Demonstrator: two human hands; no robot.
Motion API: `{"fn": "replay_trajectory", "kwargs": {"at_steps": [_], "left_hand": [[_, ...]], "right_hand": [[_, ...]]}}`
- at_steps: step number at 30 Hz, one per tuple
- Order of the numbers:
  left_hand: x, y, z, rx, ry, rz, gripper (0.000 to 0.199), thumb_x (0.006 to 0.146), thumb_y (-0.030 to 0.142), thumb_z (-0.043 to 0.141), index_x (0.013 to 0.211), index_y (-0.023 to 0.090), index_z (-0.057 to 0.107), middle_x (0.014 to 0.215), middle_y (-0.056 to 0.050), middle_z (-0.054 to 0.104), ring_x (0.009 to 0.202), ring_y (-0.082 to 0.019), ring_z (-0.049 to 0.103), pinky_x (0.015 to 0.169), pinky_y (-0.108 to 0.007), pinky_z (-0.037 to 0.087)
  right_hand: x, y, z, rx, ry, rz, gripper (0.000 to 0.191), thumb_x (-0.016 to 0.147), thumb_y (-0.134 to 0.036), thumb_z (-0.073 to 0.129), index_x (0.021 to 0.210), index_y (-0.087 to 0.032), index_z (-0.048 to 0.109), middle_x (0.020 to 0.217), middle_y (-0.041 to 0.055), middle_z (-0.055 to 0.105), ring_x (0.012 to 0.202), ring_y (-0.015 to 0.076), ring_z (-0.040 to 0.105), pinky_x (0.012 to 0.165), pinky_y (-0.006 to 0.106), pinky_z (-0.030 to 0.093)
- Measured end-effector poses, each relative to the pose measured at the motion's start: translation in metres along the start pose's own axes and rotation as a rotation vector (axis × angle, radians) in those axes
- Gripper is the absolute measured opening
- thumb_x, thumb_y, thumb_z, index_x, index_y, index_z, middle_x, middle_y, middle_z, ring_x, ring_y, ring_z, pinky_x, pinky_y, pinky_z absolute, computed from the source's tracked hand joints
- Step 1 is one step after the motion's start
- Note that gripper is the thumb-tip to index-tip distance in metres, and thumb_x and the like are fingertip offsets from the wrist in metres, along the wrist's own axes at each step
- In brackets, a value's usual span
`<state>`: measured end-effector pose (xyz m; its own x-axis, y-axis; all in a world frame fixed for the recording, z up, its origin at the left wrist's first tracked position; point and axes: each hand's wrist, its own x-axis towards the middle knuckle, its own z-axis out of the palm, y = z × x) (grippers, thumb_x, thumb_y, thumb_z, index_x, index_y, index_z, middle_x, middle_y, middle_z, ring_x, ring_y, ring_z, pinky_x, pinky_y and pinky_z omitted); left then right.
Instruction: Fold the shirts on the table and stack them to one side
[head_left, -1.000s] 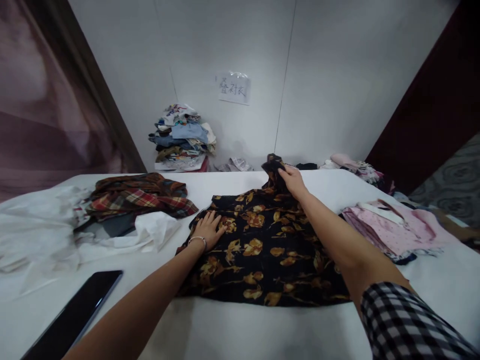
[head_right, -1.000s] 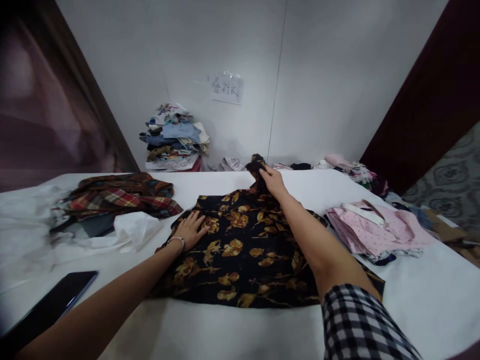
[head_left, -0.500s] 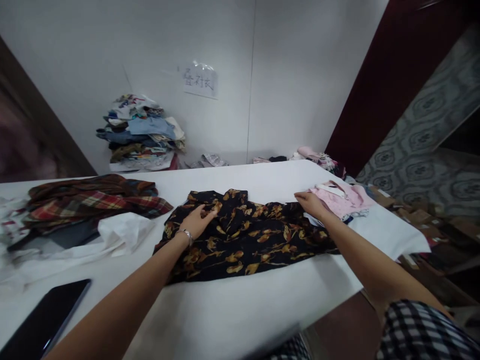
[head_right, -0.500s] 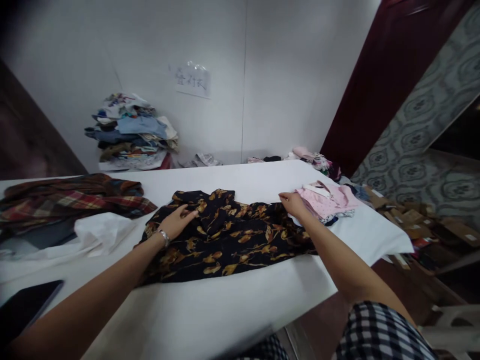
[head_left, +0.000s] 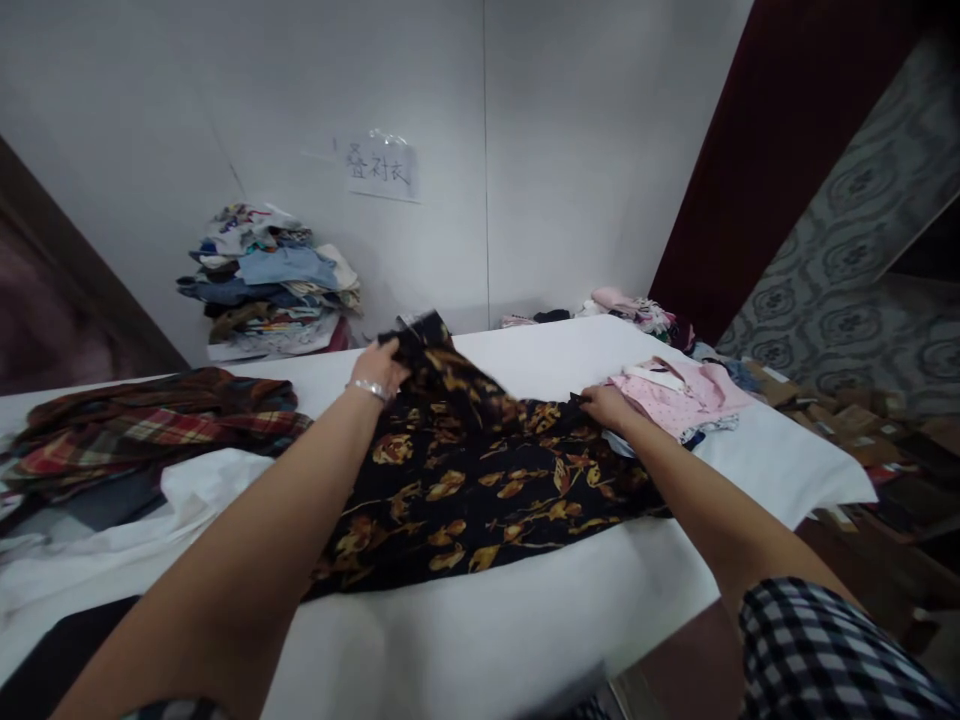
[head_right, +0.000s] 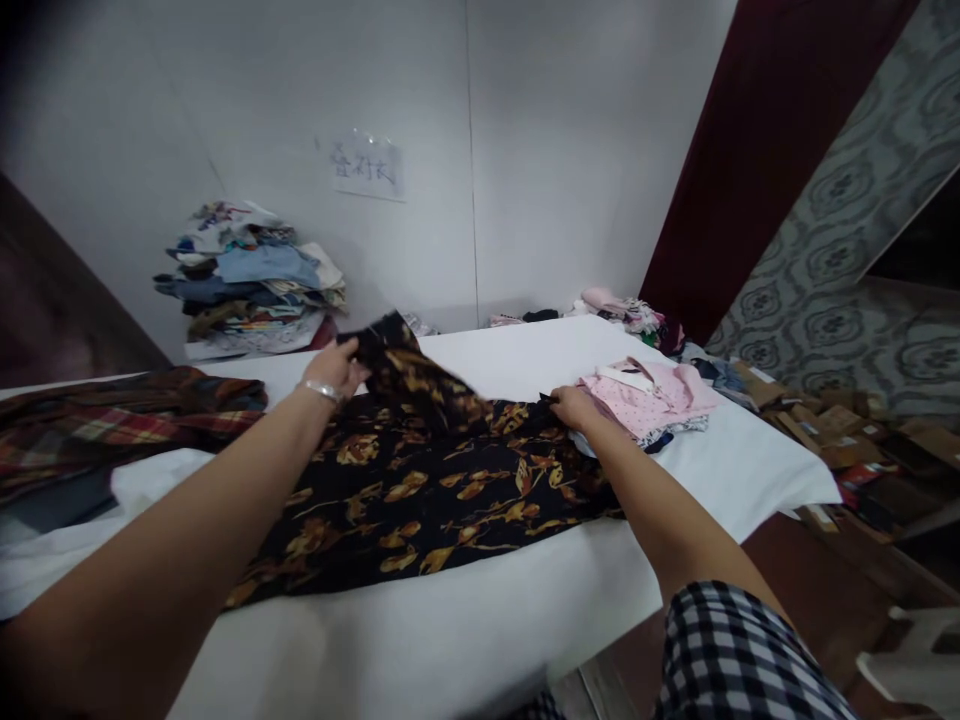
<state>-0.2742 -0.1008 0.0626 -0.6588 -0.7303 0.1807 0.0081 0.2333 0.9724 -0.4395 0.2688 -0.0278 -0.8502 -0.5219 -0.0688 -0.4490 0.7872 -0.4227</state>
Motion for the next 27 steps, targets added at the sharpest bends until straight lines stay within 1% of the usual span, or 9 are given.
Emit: {"fn": "replay_trajectory", "kwargs": {"at_steps": [3, 6, 9, 11, 12, 15, 18, 22, 27], "left_hand": [[0.025, 0.037, 0.025, -0.461, 0.009, -0.027, 0.024, 0.089, 0.024, 0.043, 0.112, 0.027, 0.051, 0.103, -0.003, 0.068, 0.086, -0.015, 0.067, 0.081, -0.036, 0.054], [0.039, 0.062, 0.045, -0.752, -0.082, -0.071, 0.024, 0.086, 0.019, 0.05, 0.109, 0.027, 0.051, 0.101, -0.002, 0.067, 0.084, -0.015, 0.067, 0.085, -0.04, 0.053], [0.045, 0.077, 0.06, -0.763, -0.152, -0.075, 0.02, 0.085, 0.018, 0.053, 0.104, 0.025, 0.053, 0.101, -0.003, 0.066, 0.087, -0.017, 0.067, 0.087, -0.042, 0.053], [0.046, 0.082, 0.066, -0.753, -0.156, -0.067, 0.02, 0.083, 0.017, 0.054, 0.102, 0.025, 0.054, 0.1, -0.004, 0.066, 0.088, -0.018, 0.067, 0.087, -0.043, 0.053], [0.047, 0.084, 0.069, -0.749, -0.153, -0.063, 0.02, 0.083, 0.017, 0.054, 0.102, 0.024, 0.054, 0.1, -0.004, 0.067, 0.088, -0.019, 0.067, 0.087, -0.043, 0.053], [0.048, 0.089, 0.073, -0.728, -0.16, -0.056, 0.021, 0.082, 0.016, 0.052, 0.102, 0.023, 0.054, 0.101, -0.005, 0.067, 0.088, -0.019, 0.067, 0.087, -0.042, 0.052], [0.049, 0.09, 0.073, -0.7, -0.173, -0.062, 0.021, 0.082, 0.014, 0.051, 0.1, 0.022, 0.054, 0.099, -0.005, 0.067, 0.088, -0.019, 0.067, 0.088, -0.042, 0.051], [0.055, 0.085, 0.074, -0.686, -0.176, -0.043, 0.019, 0.081, 0.013, 0.052, 0.098, 0.023, 0.055, 0.095, -0.003, 0.068, 0.087, -0.018, 0.067, 0.087, -0.04, 0.052], [0.061, 0.058, 0.092, -0.604, -0.154, -0.07, 0.019, 0.078, 0.015, 0.056, 0.094, 0.023, 0.055, 0.084, -0.001, 0.068, 0.076, -0.015, 0.067, 0.078, -0.032, 0.054]], "right_hand": [[-0.008, 0.002, -0.002, 0.086, -0.08, -0.052, 0.018, 0.075, -0.035, 0.064, 0.086, -0.025, 0.073, 0.085, -0.0001, 0.072, 0.082, 0.0192, 0.064, 0.081, 0.03, 0.049], [-0.011, 0.005, -0.004, 0.395, -0.171, -0.08, 0.037, 0.08, -0.054, 0.056, 0.079, -0.021, 0.072, 0.083, 0.0028, 0.072, 0.081, 0.0191, 0.064, 0.08, 0.031, 0.05], [-0.001, 0.005, -0.004, 0.735, -0.083, -0.035, 0.054, 0.088, -0.057, 0.041, 0.085, -0.013, 0.071, 0.097, 0.0116, 0.071, 0.09, 0.0199, 0.065, 0.082, 0.031, 0.051], [0.009, 0.0, -0.002, 0.814, -0.065, 0.016, 0.04, 0.086, -0.047, 0.051, 0.097, -0.014, 0.07, 0.111, 0.0121, 0.068, 0.099, 0.0199, 0.063, 0.082, 0.029, 0.051], [0.014, -0.004, -0.001, 0.82, -0.107, 0.042, 0.034, 0.082, -0.038, 0.058, 0.105, -0.016, 0.068, 0.116, 0.0102, 0.067, 0.101, 0.0195, 0.063, 0.082, 0.029, 0.052], [0.023, -0.017, 0.002, 0.801, -0.397, 0.082, 0.052, 0.068, -0.019, 0.063, 0.12, -0.022, 0.063, 0.111, 0.0035, 0.07, 0.093, 0.0179, 0.066, 0.08, 0.029, 0.053], [0.026, -0.025, 0.001, 0.655, -0.589, 0.04, 0.046, 0.064, -0.016, 0.061, 0.109, -0.02, 0.07, 0.095, 0.0011, 0.074, 0.084, 0.0185, 0.068, 0.077, 0.029, 0.055], [0.034, -0.019, -0.013, 0.242, -0.284, 0.042, 0.02, 0.064, -0.018, 0.065, 0.081, -0.019, 0.076, 0.081, 0.0023, 0.074, 0.08, 0.0212, 0.068, 0.073, 0.027, 0.054], [0.039, 0.002, -0.026, 0.024, 0.17, 0.168, 0.029, 0.081, -0.021, 0.051, 0.101, -0.015, 0.071, 0.107, 0.0151, 0.07, 0.11, 0.029, 0.059, 0.09, 0.035, 0.045]]}}
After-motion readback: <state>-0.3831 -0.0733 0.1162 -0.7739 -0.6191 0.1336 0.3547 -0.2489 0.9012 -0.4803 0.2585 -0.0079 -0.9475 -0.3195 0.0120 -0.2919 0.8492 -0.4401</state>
